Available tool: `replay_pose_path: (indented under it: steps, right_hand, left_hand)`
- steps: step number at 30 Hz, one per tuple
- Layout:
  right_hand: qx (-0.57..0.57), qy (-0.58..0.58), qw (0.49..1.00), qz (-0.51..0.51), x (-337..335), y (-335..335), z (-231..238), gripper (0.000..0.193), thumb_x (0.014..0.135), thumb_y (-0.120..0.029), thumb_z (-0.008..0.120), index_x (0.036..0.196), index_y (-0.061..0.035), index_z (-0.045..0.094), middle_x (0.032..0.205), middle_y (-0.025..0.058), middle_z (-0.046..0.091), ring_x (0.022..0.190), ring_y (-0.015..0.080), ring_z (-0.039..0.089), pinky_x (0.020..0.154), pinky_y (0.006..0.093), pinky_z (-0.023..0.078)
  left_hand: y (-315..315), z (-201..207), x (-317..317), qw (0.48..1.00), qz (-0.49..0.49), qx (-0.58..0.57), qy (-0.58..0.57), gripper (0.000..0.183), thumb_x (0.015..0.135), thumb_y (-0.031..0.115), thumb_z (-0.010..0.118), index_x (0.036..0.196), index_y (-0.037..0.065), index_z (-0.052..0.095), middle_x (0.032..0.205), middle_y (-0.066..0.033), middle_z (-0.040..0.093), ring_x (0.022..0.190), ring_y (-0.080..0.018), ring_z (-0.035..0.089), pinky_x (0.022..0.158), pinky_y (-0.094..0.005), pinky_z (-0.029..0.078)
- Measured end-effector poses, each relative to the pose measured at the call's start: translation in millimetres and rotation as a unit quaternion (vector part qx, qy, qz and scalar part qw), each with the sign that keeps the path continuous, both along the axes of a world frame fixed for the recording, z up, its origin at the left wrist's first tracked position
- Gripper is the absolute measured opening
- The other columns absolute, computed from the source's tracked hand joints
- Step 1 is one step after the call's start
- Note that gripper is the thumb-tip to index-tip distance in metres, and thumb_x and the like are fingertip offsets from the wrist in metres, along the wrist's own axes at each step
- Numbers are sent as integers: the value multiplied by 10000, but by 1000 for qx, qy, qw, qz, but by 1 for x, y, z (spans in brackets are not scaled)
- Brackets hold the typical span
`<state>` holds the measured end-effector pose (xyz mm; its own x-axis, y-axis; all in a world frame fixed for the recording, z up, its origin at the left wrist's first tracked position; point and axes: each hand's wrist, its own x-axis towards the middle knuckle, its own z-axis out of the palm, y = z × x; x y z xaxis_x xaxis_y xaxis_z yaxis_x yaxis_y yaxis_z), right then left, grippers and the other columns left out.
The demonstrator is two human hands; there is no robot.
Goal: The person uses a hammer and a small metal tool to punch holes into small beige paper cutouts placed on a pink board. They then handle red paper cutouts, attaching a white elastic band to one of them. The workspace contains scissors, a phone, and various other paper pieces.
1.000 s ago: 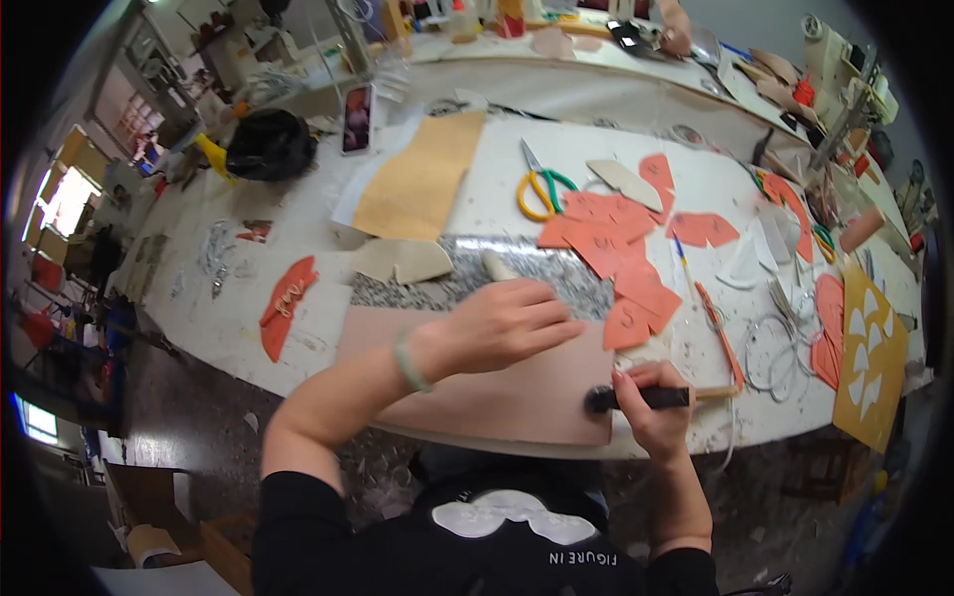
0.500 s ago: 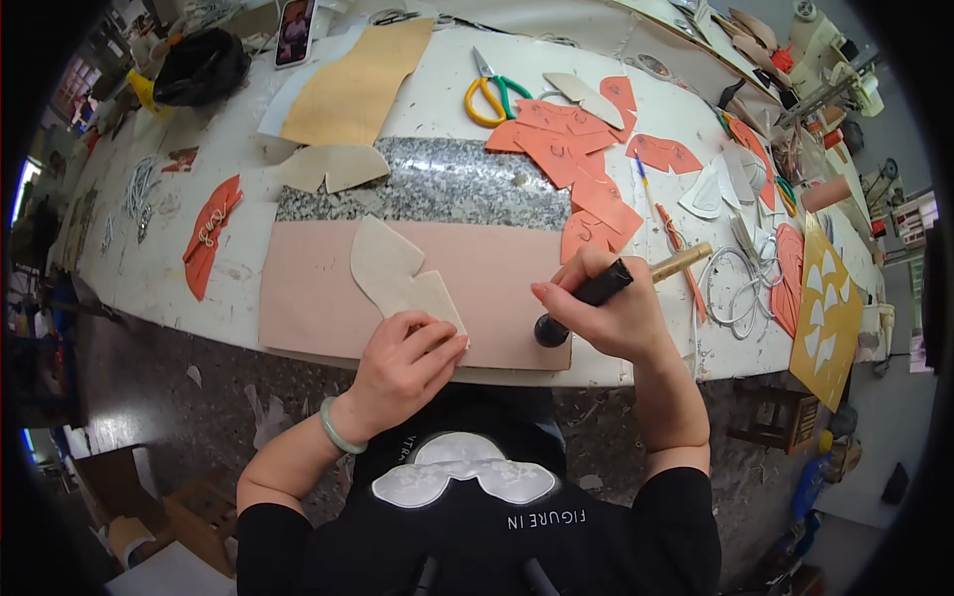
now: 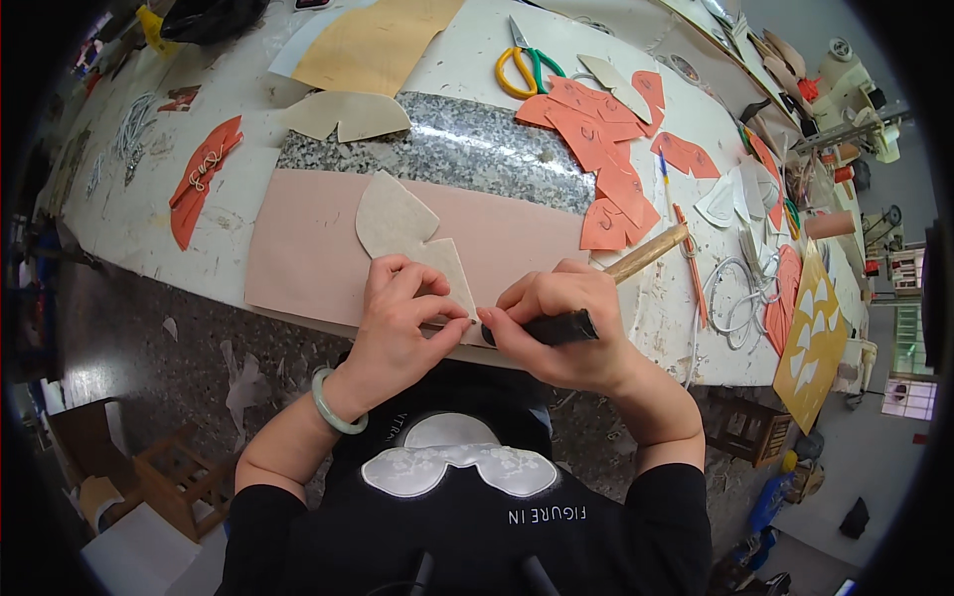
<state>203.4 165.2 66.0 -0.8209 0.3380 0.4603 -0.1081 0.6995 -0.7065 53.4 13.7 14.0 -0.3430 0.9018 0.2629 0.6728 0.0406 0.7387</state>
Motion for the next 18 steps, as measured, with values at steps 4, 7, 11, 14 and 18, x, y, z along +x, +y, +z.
replay_pose_path:
  steps: [4,7,11,14,18]
  right_hand:
    - [30,-17,999,-5,-8,-2,-10,229,742,-14,830,693,-121,633,667,-7,708,525,119,610,561,272,385]
    - [11,-4,1000,-19,-8,1,-13,227,743,-12,827,705,-126,634,673,-2,712,527,120,605,567,273,389]
    - [6,3,1000,-20,-9,-5,-1,233,748,-18,822,702,-130,623,682,-9,709,514,136,597,557,279,394]
    - [-14,14,999,-41,-16,-2,-21,229,756,-45,821,704,-144,621,654,-41,673,513,133,617,527,284,387]
    - [40,-22,999,-8,-18,-4,-4,246,745,-19,830,685,-125,616,700,-8,716,524,141,587,572,283,399]
  left_hand:
    - [-4,-3,-5,1000,-22,-3,-12,81,759,92,795,828,76,756,995,-34,631,1094,-281,488,936,-380,445]
    - [-4,-5,-6,1000,-21,10,-7,104,753,63,793,847,65,751,968,-26,639,1078,-275,498,923,-374,454]
    - [-5,0,-4,1000,4,9,-2,116,751,46,790,856,47,741,942,-23,655,1058,-271,512,909,-368,462]
    - [-11,-5,-13,998,-36,16,-38,114,752,43,789,852,35,736,950,-30,660,1059,-273,523,898,-365,472]
    - [-10,-2,-14,999,-21,38,21,107,750,43,784,844,34,732,951,-33,669,1043,-262,557,890,-371,480]
